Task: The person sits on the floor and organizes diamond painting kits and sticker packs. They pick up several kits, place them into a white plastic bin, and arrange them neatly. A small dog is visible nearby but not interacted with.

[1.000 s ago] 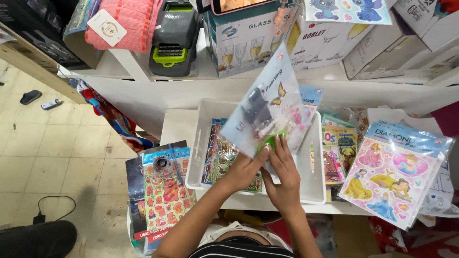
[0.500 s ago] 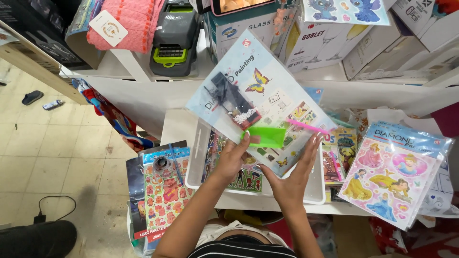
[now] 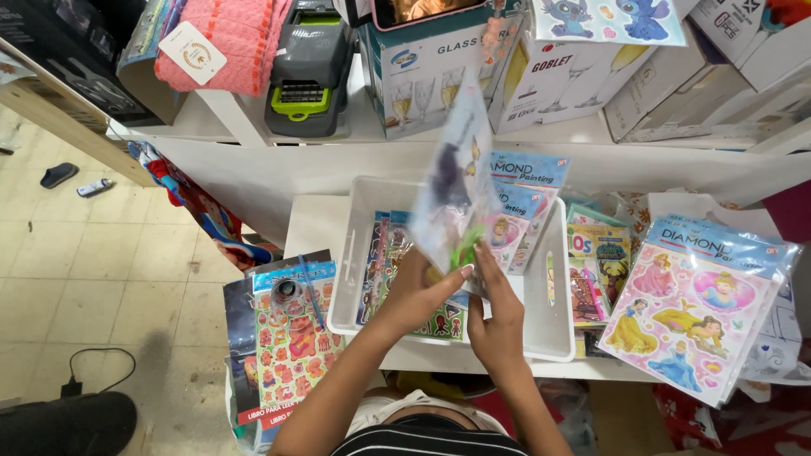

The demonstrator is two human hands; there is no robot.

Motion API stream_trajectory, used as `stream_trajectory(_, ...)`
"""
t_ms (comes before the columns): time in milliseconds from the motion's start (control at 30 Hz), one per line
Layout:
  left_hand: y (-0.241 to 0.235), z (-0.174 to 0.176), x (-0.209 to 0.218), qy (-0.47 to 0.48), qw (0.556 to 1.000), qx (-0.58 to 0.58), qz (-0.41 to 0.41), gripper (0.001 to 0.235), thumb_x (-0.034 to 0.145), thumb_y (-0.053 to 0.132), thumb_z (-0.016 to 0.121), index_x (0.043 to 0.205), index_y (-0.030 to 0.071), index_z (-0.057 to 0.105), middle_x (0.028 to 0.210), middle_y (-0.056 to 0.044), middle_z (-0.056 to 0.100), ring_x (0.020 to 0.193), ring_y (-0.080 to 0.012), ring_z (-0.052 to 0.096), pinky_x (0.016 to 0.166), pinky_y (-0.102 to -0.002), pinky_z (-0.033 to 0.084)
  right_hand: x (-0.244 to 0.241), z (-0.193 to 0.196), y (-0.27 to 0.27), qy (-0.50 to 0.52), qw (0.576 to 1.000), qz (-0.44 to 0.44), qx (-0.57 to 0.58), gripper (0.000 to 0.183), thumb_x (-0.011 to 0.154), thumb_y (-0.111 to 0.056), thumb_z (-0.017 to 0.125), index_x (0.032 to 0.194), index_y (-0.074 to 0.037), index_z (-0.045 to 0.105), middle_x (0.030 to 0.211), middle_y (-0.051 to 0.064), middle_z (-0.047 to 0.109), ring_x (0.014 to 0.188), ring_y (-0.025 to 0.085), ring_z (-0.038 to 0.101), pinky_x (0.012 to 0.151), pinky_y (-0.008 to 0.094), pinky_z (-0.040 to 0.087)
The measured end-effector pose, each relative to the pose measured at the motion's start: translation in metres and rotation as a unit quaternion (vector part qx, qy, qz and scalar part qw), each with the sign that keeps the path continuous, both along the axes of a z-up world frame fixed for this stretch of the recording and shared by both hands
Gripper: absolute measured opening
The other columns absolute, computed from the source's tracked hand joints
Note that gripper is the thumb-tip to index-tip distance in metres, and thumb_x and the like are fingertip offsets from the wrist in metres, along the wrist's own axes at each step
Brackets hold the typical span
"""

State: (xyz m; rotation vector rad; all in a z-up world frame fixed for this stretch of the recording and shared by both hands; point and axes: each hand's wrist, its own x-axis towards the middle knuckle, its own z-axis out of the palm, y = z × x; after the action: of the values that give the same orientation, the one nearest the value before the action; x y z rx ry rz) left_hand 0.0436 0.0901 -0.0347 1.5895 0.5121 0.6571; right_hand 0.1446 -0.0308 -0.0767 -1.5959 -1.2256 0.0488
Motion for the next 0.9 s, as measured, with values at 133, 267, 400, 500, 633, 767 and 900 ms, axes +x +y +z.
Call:
stream_trajectory(133, -0.010, 0.044, -0.007, -0.025, 0.993, 0.110, 0.040, 0.078, 0.081, -0.001, 0.058, 0.157, 0.008, 0.039, 0.160, -0.030, 0.036, 0.145, -0.0582, 0.030, 0.116, -0.068, 0.032, -0.002, -0.031, 0.002, 0.009, 1.000, 0.015, -0.018, 0.048, 0.090, 0.016, 0.057, 0.130, -0.008, 0.069, 0.122, 0.015, 0.074, 0.118, 0.041, 0.068, 0.097, 0.050, 0.056)
stream_trajectory(267, -0.008, 0.031, -0.008, 0.022, 0.969, 0.225, 0.103, 0.078, 0.082, -0.003, 0.053, 0.158, 0.007, 0.036, 0.159, -0.032, 0.036, 0.143, -0.0590, 0.034, 0.115, -0.070, 0.030, -0.004, -0.031, 0.009, 0.082, 0.992, 0.060, -0.075, 0.048, 0.089, 0.013, 0.060, 0.125, -0.015, 0.074, 0.114, 0.006, 0.079, 0.110, 0.030, 0.074, 0.093, 0.044, 0.059)
stream_trajectory(400, 0.001, 0.002, -0.004, 0.029, 0.921, 0.373, 0.110, 0.072, 0.088, 0.004, 0.061, 0.157, 0.014, 0.043, 0.161, -0.023, 0.039, 0.147, -0.0502, 0.037, 0.119, -0.061, 0.032, 0.020, -0.102, 0.021, 0.293, 0.944, 0.129, -0.082, 0.050, 0.084, 0.016, 0.068, 0.124, -0.012, 0.075, 0.113, 0.009, 0.080, 0.116, 0.029, 0.072, 0.100, 0.048, 0.055)
stream_trajectory(500, 0.007, -0.016, 0.000, 0.093, 0.877, 0.464, 0.078, 0.059, 0.092, 0.016, 0.067, 0.149, 0.012, 0.053, 0.155, -0.024, 0.045, 0.143, -0.0529, 0.039, 0.114, -0.067, 0.034, 0.025, -0.072, 0.024, 0.240, 0.940, 0.092, -0.222, 0.037, 0.083, 0.015, 0.066, 0.118, 0.005, 0.067, 0.114, 0.029, 0.073, 0.118, 0.052, 0.064, 0.100, 0.060, 0.052)
stream_trajectory(633, 0.013, -0.070, 0.010, 0.139, 0.854, 0.500, 0.032, 0.044, 0.091, 0.011, 0.067, 0.135, 0.011, 0.064, 0.151, -0.023, 0.049, 0.145, -0.0473, 0.040, 0.113, -0.064, 0.037, 0.031, -0.046, 0.031, 0.090, 0.921, 0.068, -0.372, 0.040, 0.081, 0.003, 0.071, 0.121, 0.000, 0.065, 0.110, 0.028, 0.073, 0.113, 0.053, 0.064, 0.094, 0.062, 0.051)
stream_trajectory(767, 0.011, -0.097, 0.014, 0.225, 0.819, 0.528, -0.021, 0.051, 0.074, 0.010, 0.082, 0.124, 0.012, 0.069, 0.153, -0.018, 0.049, 0.148, -0.0385, 0.038, 0.117, -0.064, 0.030, 0.043, -0.089, 0.026, -0.004, 0.886, 0.048, -0.462, 0.028, 0.082, 0.001, 0.067, 0.109, -0.005, 0.073, 0.094, 0.018, 0.077, 0.098, 0.042, 0.074, 0.082, 0.050, 0.057)
stream_trajectory(900, 0.006, -0.068, 0.015, 0.229, 0.817, 0.528, -0.042, 0.051, 0.073, 0.010, 0.084, 0.122, 0.013, 0.070, 0.145, -0.015, 0.055, 0.147, -0.0363, 0.040, 0.120, -0.066, 0.024, 0.049, -0.096, 0.021, -0.006, 0.863, 0.077, -0.499, 0.021, 0.078, 0.002, 0.070, 0.097, -0.001, 0.077, 0.083, 0.019, 0.076, 0.090, 0.042, 0.075, 0.078, 0.045, 0.060)
